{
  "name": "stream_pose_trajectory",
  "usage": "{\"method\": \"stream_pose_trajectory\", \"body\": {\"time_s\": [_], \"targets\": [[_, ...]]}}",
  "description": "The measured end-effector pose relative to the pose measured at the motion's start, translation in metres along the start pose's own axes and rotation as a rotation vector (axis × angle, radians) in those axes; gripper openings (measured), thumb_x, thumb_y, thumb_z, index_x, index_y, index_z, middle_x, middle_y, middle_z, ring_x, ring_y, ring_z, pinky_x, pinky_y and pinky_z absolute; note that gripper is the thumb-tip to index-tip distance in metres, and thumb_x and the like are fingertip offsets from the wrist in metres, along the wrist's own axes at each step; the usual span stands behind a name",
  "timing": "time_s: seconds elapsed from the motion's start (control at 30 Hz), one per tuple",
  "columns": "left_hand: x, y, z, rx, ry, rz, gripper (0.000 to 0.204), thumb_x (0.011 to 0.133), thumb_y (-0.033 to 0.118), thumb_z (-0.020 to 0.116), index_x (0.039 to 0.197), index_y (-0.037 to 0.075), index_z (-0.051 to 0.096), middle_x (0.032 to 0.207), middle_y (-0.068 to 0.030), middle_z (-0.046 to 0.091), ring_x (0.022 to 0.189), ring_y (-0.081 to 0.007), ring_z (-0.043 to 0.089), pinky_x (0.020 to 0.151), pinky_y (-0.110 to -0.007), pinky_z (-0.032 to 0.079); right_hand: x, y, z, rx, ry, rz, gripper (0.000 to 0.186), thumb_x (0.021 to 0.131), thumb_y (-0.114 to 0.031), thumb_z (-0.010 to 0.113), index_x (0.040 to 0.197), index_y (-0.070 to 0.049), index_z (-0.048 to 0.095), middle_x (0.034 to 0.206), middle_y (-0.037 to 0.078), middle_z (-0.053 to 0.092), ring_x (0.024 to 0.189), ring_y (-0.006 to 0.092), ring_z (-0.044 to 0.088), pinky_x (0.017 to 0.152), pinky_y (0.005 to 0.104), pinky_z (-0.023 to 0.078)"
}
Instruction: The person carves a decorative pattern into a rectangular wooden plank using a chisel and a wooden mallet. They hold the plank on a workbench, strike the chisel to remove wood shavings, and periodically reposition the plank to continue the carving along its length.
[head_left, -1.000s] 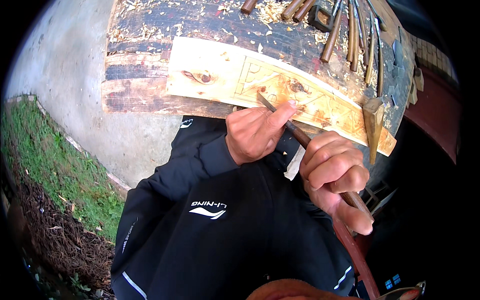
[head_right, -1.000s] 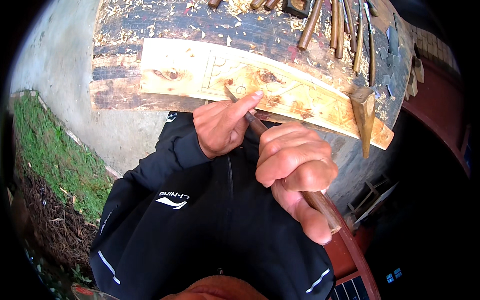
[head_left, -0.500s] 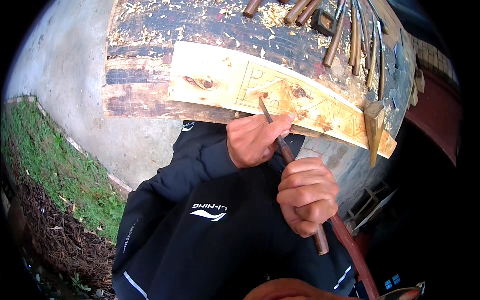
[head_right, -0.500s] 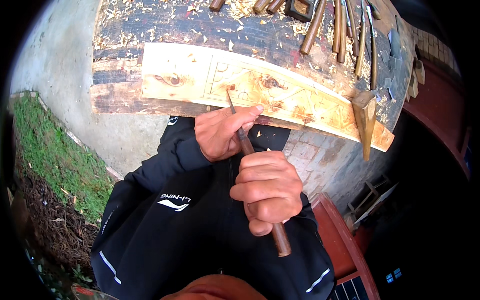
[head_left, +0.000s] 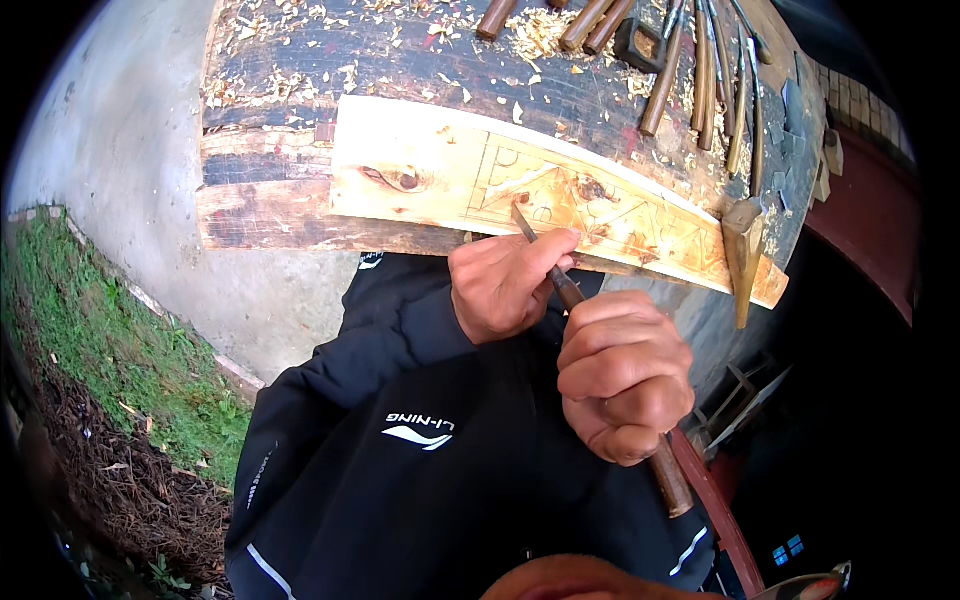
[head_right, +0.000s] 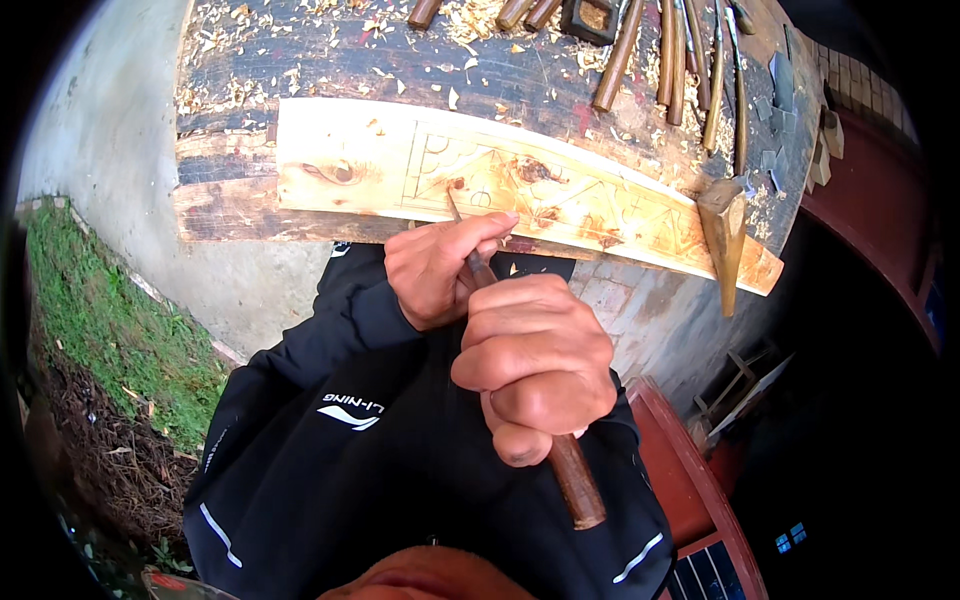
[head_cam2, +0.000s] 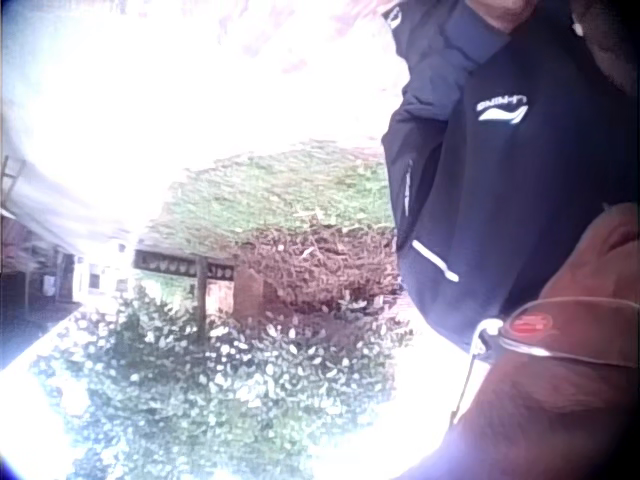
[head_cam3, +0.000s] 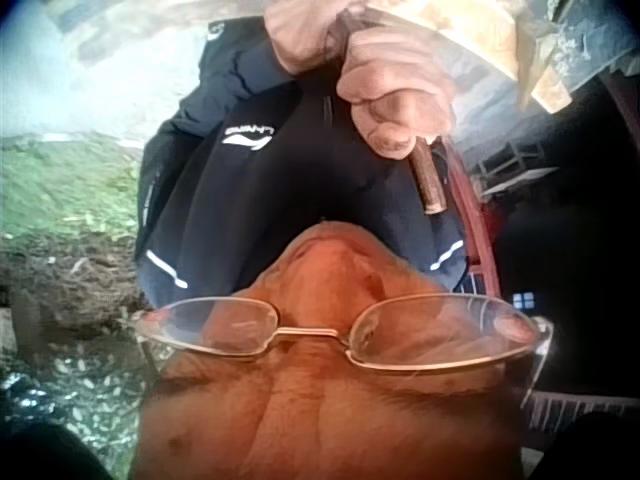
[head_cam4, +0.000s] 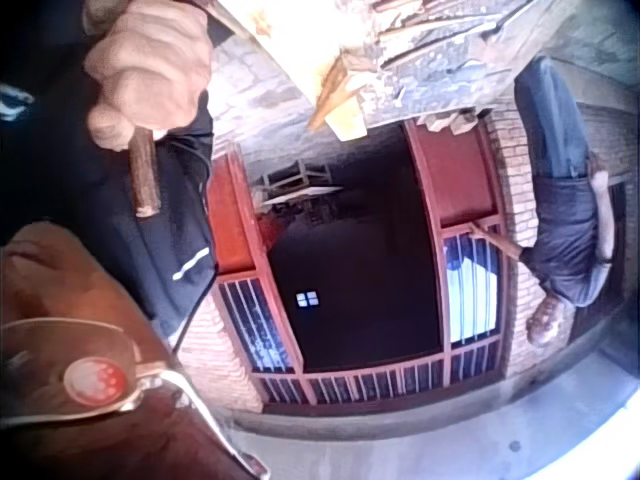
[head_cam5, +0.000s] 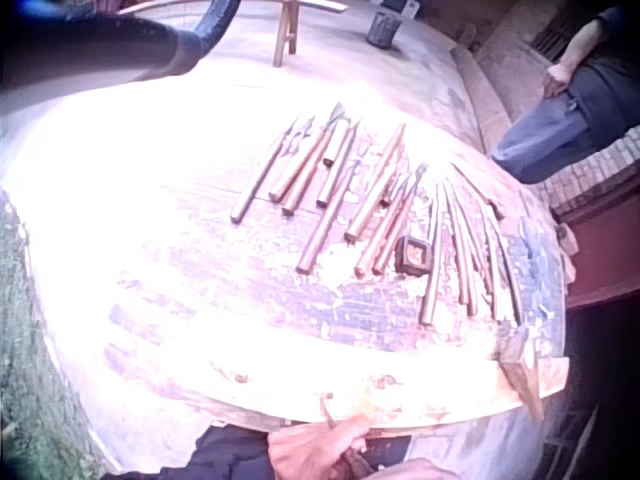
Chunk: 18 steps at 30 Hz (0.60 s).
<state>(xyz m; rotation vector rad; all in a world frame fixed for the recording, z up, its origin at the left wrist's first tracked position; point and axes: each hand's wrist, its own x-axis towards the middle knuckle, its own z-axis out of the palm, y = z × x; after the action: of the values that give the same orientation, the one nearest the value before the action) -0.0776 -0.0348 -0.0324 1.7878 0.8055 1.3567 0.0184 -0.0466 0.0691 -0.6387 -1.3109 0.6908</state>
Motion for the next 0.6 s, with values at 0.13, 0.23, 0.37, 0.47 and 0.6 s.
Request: {"method": "stream_pose_trajectory", "body": {"time_s": [0.13, 0.23, 0.37, 0.47, 0.6], "targets": [[-0.005, -0.002, 0.001, -0.042, 0.001, 0.025, 0.048, 0.078, -0.011, 0.073, 0.125, -0.001, 0.071, 0.083, -0.0054, 0.078, 0.064, -0.0193, 0.074, 0.055, -0.031, 0.055, -0.017, -0.004, 0.001, -0.085, -0.083, -0.057, 0.043, 0.1, -0.01, 0.058, 0.06, -0.004, 0.042, 0.061, 0.014, 0.058, 0.041, 0.0195, 0.045, 0.04, 0.0315, 0.03], [-0.003, 0.002, 0.0, -0.002, -0.01, 0.0, 0.039, 0.086, -0.006, 0.073, 0.125, 0.0, 0.071, 0.089, -0.0072, 0.079, 0.068, -0.0207, 0.076, 0.058, -0.032, 0.058, -0.011, -0.003, 0.0, -0.057, -0.084, -0.044, 0.046, 0.102, -0.014, 0.059, 0.06, -0.004, 0.043, 0.063, 0.014, 0.059, 0.041, 0.0196, 0.045, 0.04, 0.0317, 0.03], [0.001, 0.005, -0.004, -0.01, -0.038, 0.022, 0.03, 0.093, -0.001, 0.076, 0.123, 0.002, 0.072, 0.097, -0.0106, 0.082, 0.071, -0.0215, 0.078, 0.058, -0.032, 0.058, -0.005, -0.008, 0.002, -0.098, -0.05, -0.002, 0.054, 0.109, -0.026, 0.06, 0.063, -0.003, 0.045, 0.064, 0.014, 0.059, 0.041, 0.0198, 0.047, 0.04, 0.032, 0.033], [0.007, 0.014, -0.003, -0.03, -0.004, 0.139, 0.047, 0.078, -0.003, 0.081, 0.124, 0.003, 0.072, 0.074, -0.0045, 0.072, 0.057, -0.0203, 0.067, 0.05, -0.033, 0.049, -0.003, -0.031, 0.003, -0.095, -0.029, -0.056, 0.064, 0.112, -0.046, 0.061, 0.066, -0.006, 0.04, 0.064, 0.012, 0.061, 0.044, 0.0194, 0.053, 0.04, 0.0306, 0.041], [0.011, 0.027, -0.016, 0.037, -0.153, 0.033, 0.042, 0.08, 0.002, 0.079, 0.122, 0.004, 0.075, 0.069, -0.0043, 0.069, 0.058, -0.0209, 0.069, 0.051, -0.033, 0.051, 0.006, -0.04, -0.007, -0.127, -0.149, 0.014, 0.052, 0.108, -0.043, 0.068, 0.082, -0.004, 0.046, 0.073, 0.016, 0.068, 0.051, 0.0234, 0.063, 0.046, 0.0347, 0.053]]}}
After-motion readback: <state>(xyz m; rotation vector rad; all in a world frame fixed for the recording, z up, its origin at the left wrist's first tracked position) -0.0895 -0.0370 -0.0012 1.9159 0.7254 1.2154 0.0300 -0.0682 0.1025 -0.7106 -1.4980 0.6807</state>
